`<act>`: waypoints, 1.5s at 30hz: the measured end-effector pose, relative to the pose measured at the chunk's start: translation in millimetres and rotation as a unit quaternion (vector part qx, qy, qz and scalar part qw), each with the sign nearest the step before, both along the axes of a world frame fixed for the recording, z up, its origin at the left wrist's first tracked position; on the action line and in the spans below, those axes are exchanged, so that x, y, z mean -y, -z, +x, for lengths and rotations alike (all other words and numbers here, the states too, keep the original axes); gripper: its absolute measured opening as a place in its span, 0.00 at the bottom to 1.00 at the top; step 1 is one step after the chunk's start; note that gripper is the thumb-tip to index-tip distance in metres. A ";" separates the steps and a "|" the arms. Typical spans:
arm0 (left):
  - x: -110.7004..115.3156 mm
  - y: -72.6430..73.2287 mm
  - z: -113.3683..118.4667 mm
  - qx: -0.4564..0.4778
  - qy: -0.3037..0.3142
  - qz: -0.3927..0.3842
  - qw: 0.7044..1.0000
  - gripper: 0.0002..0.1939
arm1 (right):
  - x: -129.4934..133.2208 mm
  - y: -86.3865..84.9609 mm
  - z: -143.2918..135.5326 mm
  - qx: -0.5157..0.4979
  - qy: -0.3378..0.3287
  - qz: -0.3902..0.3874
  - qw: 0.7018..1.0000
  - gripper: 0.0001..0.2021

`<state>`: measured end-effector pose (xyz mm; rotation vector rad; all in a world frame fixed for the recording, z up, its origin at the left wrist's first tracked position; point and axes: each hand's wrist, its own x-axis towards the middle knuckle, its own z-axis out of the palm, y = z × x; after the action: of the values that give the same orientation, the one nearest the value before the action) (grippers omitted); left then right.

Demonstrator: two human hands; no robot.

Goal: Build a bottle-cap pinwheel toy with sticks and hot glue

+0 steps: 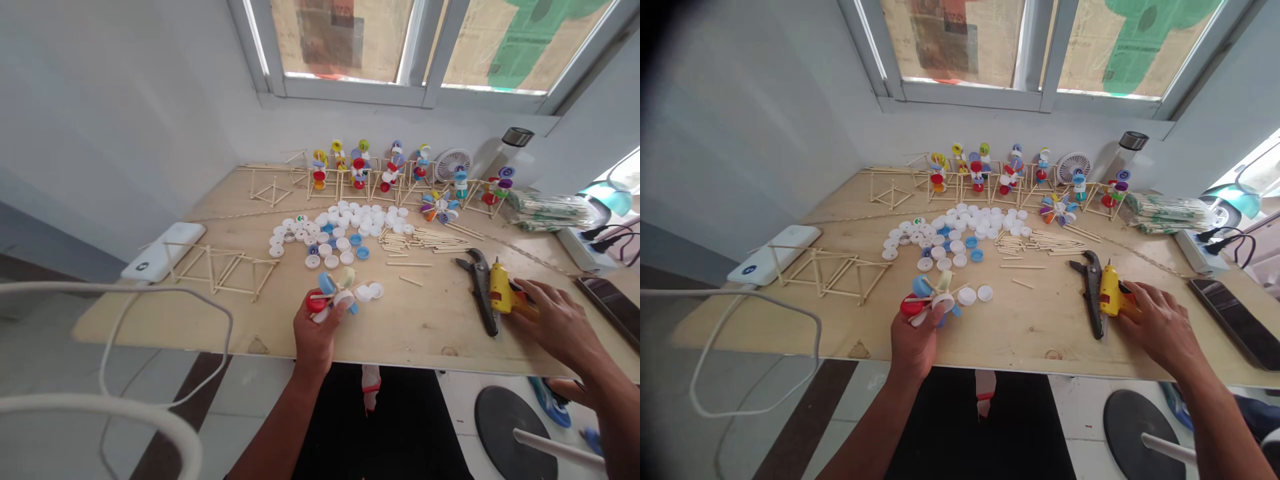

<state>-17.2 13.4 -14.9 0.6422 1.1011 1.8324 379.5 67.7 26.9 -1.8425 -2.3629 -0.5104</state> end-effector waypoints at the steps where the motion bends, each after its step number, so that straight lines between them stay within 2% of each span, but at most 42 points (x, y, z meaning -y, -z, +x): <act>1: -0.2 0.5 -0.1 0.002 0.001 0.000 1.000 0.15 | 2.8 -3.7 -1.0 -0.006 -0.002 0.005 1.000 0.23; 4: -0.5 0.5 -0.2 0.008 0.002 -0.005 1.000 0.15 | 12.1 -15.8 -14.3 -0.039 0.002 0.028 0.999 0.23; 8: -0.3 -4.6 0.3 0.023 0.002 -0.017 1.000 0.16 | 19.9 -23.8 -51.7 -0.120 0.017 0.057 0.991 0.21; 10: -0.1 -8.7 0.1 0.035 0.000 -0.030 0.999 0.16 | 20.3 -23.4 -75.3 -0.173 -0.007 0.053 0.983 0.19; 14: 0.8 -17.5 -3.0 0.074 -0.004 -0.053 0.996 0.17 | 14.4 -20.7 -125.4 -0.241 -0.094 -0.007 0.966 0.14; 18: 1.8 -26.4 -8.2 0.116 -0.005 -0.070 0.991 0.17 | -5.1 -22.5 -172.9 -0.263 -0.178 -0.052 0.947 0.12; 20: 1.7 -29.5 -11.0 0.133 -0.003 -0.080 0.988 0.18 | -20.0 -25.0 -194.6 -0.258 -0.193 -0.075 0.944 0.12; 24: 1.0 -30.8 -15.4 0.161 0.009 -0.076 0.984 0.19 | -51.7 -29.4 -233.0 -0.167 -0.160 -0.138 0.963 0.14; 27: 1.2 -29.0 -17.0 0.165 0.016 -0.074 0.983 0.18 | -69.1 -28.0 -255.4 -0.128 -0.139 -0.154 0.970 0.15; 32: 2.1 -26.9 -18.6 0.173 0.031 -0.070 0.982 0.17 | -83.1 -17.2 -276.7 -0.099 -0.119 -0.163 0.974 0.15; 37: 2.0 -26.1 -19.7 0.168 0.038 -0.068 0.983 0.17 | -89.6 -9.2 -283.8 -0.107 -0.112 -0.163 0.974 0.15; 41: 1.8 -25.8 -19.1 0.166 0.038 -0.066 0.983 0.17 | -88.6 -11.5 -279.5 -0.146 -0.118 -0.174 0.967 0.13; 45: 1.2 -27.4 -18.2 0.176 0.034 -0.066 0.982 0.17 | -73.0 -20.2 -260.5 -0.209 -0.138 -0.187 0.950 0.11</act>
<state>-35.4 12.1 12.4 0.2608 0.9416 1.7147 119.0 140.7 47.1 -1.4981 -2.4588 0.3499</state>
